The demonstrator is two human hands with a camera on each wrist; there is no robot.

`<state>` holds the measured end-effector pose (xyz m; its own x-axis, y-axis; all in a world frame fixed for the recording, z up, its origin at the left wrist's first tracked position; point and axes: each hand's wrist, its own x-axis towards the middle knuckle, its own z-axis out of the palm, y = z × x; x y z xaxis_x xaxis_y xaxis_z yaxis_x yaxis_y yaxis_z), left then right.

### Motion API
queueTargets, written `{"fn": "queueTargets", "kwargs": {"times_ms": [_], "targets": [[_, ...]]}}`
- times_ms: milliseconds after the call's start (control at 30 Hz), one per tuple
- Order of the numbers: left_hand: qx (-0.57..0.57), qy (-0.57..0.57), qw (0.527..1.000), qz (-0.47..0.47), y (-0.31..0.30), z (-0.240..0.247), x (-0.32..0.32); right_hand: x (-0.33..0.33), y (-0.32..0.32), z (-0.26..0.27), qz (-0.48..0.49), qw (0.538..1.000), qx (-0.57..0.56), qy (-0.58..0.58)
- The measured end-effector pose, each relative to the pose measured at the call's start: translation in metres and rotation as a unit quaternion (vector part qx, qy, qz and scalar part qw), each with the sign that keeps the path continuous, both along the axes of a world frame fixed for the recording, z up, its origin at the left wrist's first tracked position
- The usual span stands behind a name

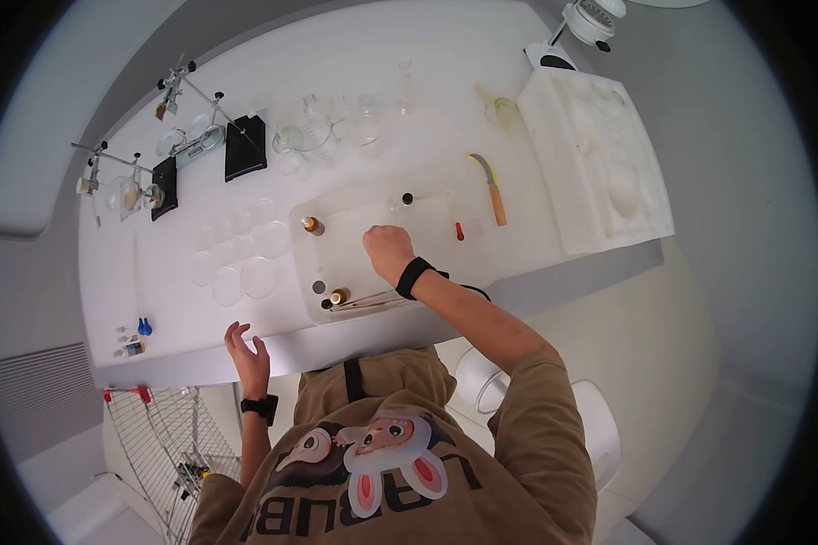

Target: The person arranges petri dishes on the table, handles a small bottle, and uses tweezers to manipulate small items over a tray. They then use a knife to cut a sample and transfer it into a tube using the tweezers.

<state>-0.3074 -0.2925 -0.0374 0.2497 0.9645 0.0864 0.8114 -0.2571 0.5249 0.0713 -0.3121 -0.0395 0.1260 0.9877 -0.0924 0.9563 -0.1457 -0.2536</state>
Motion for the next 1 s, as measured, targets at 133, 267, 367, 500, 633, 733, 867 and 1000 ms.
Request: {"fn": "queueTargets", "kwargs": {"times_ms": [133,267,367,500,633,733,867,1000], "targets": [[0.012,0.009,1.0,-0.003,-0.005,-0.002,0.002,0.006,-0.009,0.022,0.017,0.999,-0.03,0.0],[0.007,0.01,1.0,-0.002,-0.011,-0.005,-0.001,0.012,-0.029,0.071,-0.017,0.999,0.048,0.014],[0.009,0.022,1.0,0.003,-0.015,-0.006,-0.007,0.047,-0.038,0.134,-0.086,0.989,0.094,0.079],[0.005,0.013,1.0,0.024,-0.024,-0.006,-0.012,0.128,-0.039,0.169,-0.184,0.964,0.165,0.095],[0.004,0.011,0.999,0.039,-0.034,-0.006,-0.018,0.201,-0.03,0.113,-0.233,0.965,0.123,-0.007],[0.004,0.023,0.998,0.052,-0.042,-0.001,-0.022,0.225,-0.024,0.05,-0.242,0.964,0.08,-0.073],[0.022,0.041,0.997,0.055,-0.051,0.0,-0.032,0.242,-0.029,0.004,-0.236,0.971,0.001,-0.021],[0.009,0.053,0.996,0.072,-0.059,0.001,-0.035,0.241,-0.027,-0.013,-0.221,0.975,-0.017,-0.007]]}}
